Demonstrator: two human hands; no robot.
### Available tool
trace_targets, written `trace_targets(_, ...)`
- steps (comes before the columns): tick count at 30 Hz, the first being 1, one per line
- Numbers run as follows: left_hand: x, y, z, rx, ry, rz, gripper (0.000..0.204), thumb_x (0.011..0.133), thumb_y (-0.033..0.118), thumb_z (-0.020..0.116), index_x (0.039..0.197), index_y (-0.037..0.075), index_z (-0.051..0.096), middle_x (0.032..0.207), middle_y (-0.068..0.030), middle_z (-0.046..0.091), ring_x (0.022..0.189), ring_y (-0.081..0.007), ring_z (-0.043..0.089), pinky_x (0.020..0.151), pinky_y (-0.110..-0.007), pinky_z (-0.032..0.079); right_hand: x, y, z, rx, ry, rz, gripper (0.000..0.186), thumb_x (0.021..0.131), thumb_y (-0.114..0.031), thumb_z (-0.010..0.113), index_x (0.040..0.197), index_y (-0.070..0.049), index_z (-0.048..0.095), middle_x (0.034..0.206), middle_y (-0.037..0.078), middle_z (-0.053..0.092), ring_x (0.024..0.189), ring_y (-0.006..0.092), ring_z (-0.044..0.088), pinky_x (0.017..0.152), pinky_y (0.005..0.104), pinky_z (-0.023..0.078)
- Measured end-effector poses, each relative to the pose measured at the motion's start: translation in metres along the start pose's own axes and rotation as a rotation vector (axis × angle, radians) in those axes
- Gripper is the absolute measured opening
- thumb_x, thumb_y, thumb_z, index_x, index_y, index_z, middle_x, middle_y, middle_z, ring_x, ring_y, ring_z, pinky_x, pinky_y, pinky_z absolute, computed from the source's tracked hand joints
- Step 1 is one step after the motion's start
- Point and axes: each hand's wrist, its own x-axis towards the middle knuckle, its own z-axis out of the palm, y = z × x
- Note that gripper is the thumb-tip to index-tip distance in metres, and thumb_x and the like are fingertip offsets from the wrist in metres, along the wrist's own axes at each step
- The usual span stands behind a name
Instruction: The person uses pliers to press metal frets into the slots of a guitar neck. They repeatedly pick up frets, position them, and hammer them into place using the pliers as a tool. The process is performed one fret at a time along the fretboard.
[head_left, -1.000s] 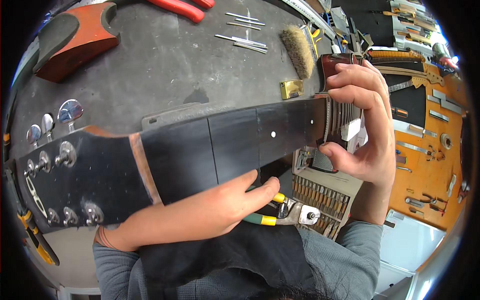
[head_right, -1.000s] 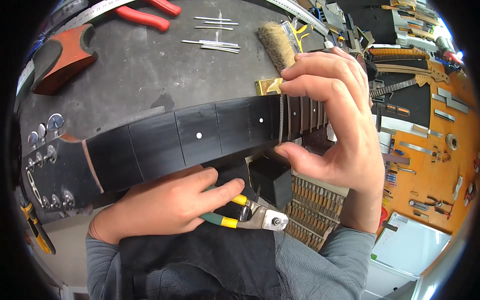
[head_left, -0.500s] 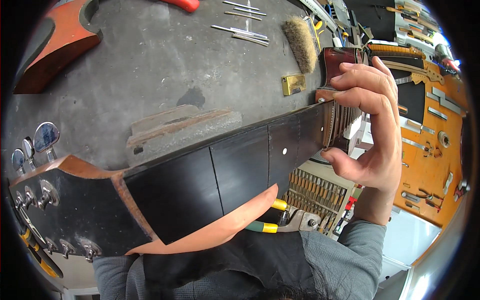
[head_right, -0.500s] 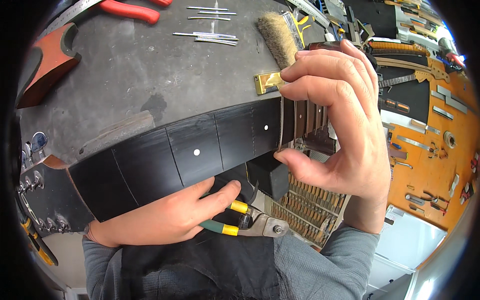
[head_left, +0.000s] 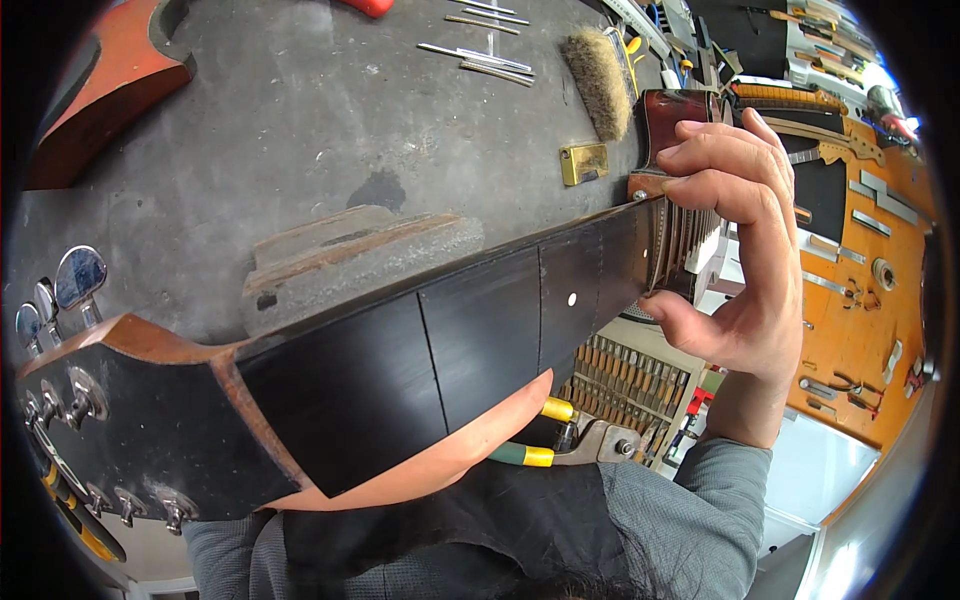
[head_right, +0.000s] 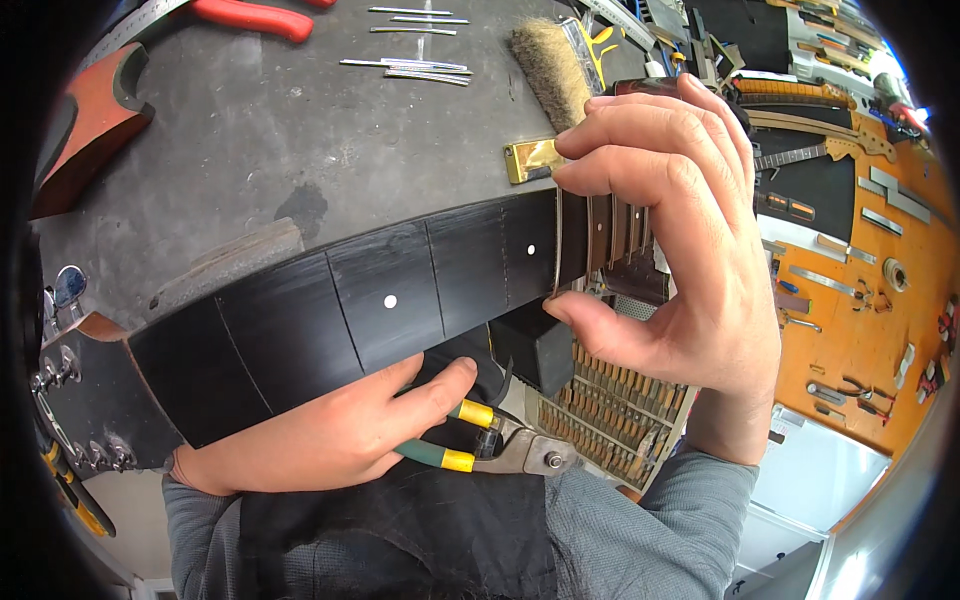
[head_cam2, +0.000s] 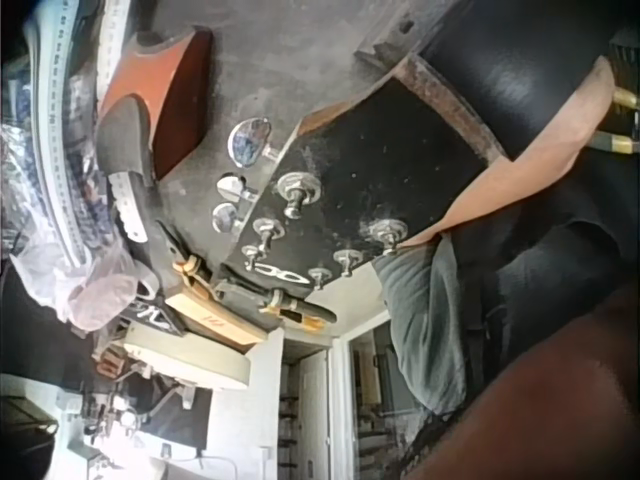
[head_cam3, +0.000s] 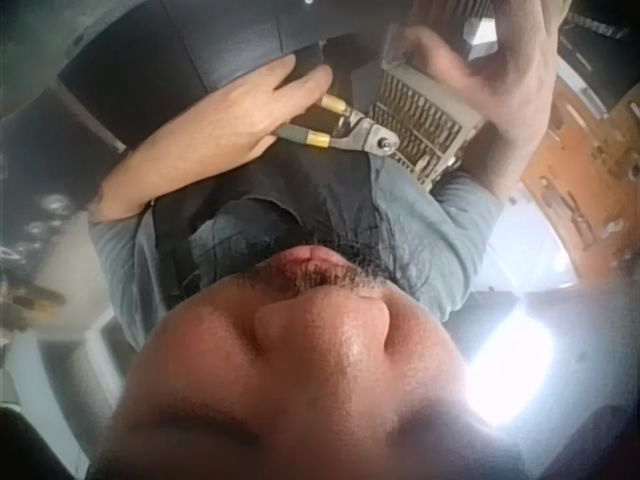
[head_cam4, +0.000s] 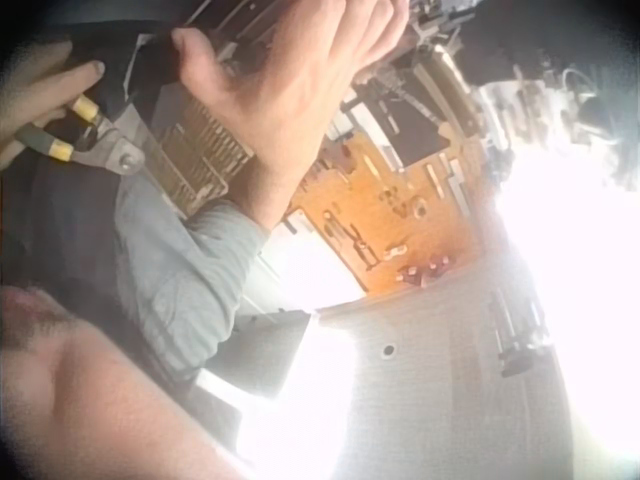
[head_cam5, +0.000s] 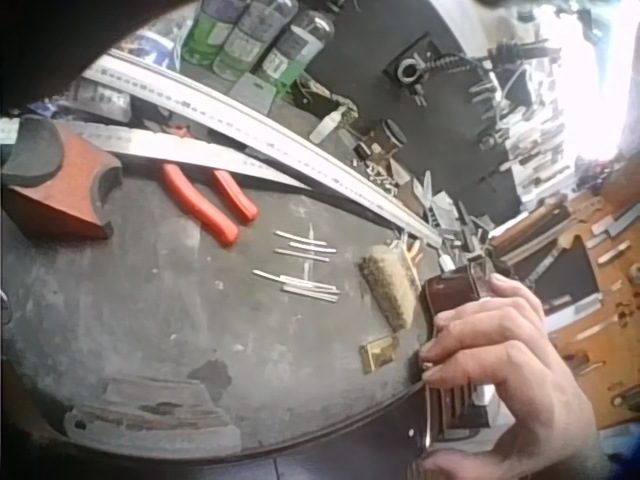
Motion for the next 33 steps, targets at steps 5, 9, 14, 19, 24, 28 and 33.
trace_targets(5, 0.0, 0.001, 0.001, -0.002, 0.014, -0.006, 0.062, 0.092, -0.003, 0.076, 0.151, 0.001, 0.059, 0.092, -0.011, 0.056, 0.076, -0.024, 0.061, 0.069, -0.035, 0.051, 0.0, -0.001, 0.0, -0.001, -0.006, 0.003, 0.064, 0.081, -0.05, 0.089, 0.124, -0.007, 0.071, 0.129, 0.015, 0.073, 0.134, 0.0375, 0.067, 0.126, 0.0662, 0.031)
trace_targets(9, 0.002, 0.004, -0.006, 0.067, -0.016, -0.01, 0.061, 0.091, -0.003, 0.076, 0.15, 0.001, 0.06, 0.092, -0.0113, 0.057, 0.077, -0.0238, 0.062, 0.069, -0.034, 0.051, 0.001, -0.001, 0.001, 0.005, -0.005, 0.005, 0.064, 0.081, -0.051, 0.088, 0.124, -0.007, 0.071, 0.129, 0.014, 0.074, 0.134, 0.0373, 0.067, 0.127, 0.0665, 0.031)
trace_targets(14, 0.001, 0.001, 0.0, 0.048, 0.042, 0.012, 0.061, 0.088, -0.004, 0.075, 0.148, 0.002, 0.062, 0.094, -0.0115, 0.06, 0.081, -0.0245, 0.065, 0.071, -0.034, 0.052, 0.0, -0.002, 0.0, 0.001, -0.01, 0.017, 0.065, 0.081, -0.053, 0.088, 0.124, -0.007, 0.071, 0.128, 0.014, 0.074, 0.133, 0.0368, 0.067, 0.127, 0.0666, 0.031)
trace_targets(19, 0.003, 0.002, -0.006, 0.158, 0.034, 0.034, 0.061, 0.083, -0.005, 0.075, 0.143, 0.002, 0.065, 0.096, -0.0116, 0.062, 0.083, -0.0261, 0.066, 0.073, -0.036, 0.053, 0.0, -0.001, 0.003, 0.004, 0.001, 0.016, 0.065, 0.081, -0.053, 0.089, 0.123, -0.007, 0.071, 0.127, 0.013, 0.074, 0.132, 0.0363, 0.068, 0.127, 0.0664, 0.031)
trace_targets(24, 0.003, 0.0, -0.003, 0.158, 0.066, 0.047, 0.061, 0.082, -0.005, 0.075, 0.141, 0.002, 0.066, 0.096, -0.0115, 0.063, 0.084, -0.0259, 0.067, 0.073, -0.036, 0.054, 0.001, -0.002, 0.001, 0.001, -0.012, 0.017, 0.064, 0.081, -0.052, 0.089, 0.124, -0.007, 0.071, 0.127, 0.012, 0.074, 0.132, 0.0367, 0.068, 0.127, 0.0664, 0.031)
trace_targets(28, 0.004, 0.002, -0.007, 0.168, 0.021, 0.023, 0.063, 0.081, -0.005, 0.075, 0.143, 0.003, 0.066, 0.097, -0.0117, 0.063, 0.084, -0.0261, 0.067, 0.074, -0.036, 0.054, 0.002, -0.004, -0.001, -0.016, -0.028, 0.018, 0.062, 0.081, -0.05, 0.088, 0.124, -0.007, 0.071, 0.126, 0.012, 0.075, 0.132, 0.0374, 0.067, 0.127, 0.0663, 0.031)
trace_targets(33, 0.002, 0.0, -0.004, 0.122, 0.029, 0.029, 0.061, 0.086, -0.004, 0.076, 0.145, 0.001, 0.063, 0.101, -0.0134, 0.062, 0.087, -0.0265, 0.067, 0.075, -0.036, 0.053, 0.003, -0.011, -0.002, -0.033, -0.028, 0.042, 0.06, 0.079, -0.043, 0.088, 0.125, -0.006, 0.073, 0.126, 0.012, 0.075, 0.133, 0.0376, 0.067, 0.126, 0.0658, 0.031)
